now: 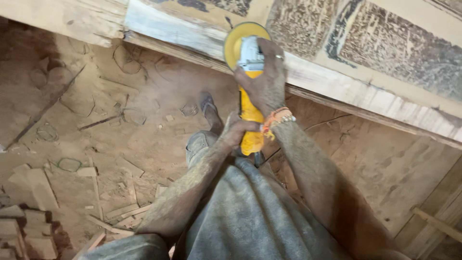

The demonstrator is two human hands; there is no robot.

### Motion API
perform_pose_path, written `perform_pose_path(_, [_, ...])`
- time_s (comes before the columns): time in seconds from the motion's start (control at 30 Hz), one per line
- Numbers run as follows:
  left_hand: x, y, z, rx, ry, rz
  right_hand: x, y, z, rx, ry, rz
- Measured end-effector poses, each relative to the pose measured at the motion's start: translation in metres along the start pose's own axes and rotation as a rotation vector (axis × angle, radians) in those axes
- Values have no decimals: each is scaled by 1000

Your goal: The person sands wooden panels using a power grinder, moving the tool across the flat surfaces and along the edges.

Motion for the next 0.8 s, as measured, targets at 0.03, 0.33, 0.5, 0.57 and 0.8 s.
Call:
perform_pose_path(0.03, [-8,9,-3,-14,10,-24,13,-13,5,13,17,-16])
perform_pose_path(0.33, [-65,134,-5,-82,-287,-223,109,-142,44,276,-20,93])
perform_pose_path(0.5, [-94,166,-16,-95,-332,-298,146,-179,52,192,111,94])
perform_pose_path(0.57, [-96,156,-19,-115,-321,-272,142,-175,43,166,76,129])
perform_pose_path(0.8, [-39,97,3,-44,-129,-220,78,-108,32,117,-29,68])
Point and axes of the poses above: each hand's wrist, its own z-axis towards the middle knuckle, its own y-axis out of the back of the hand, x = y × z, the point moved 9 cm from there along z, towards the middle knuckle, and after that the axes turned 5 degrees about -y, right-handed, at the moved point
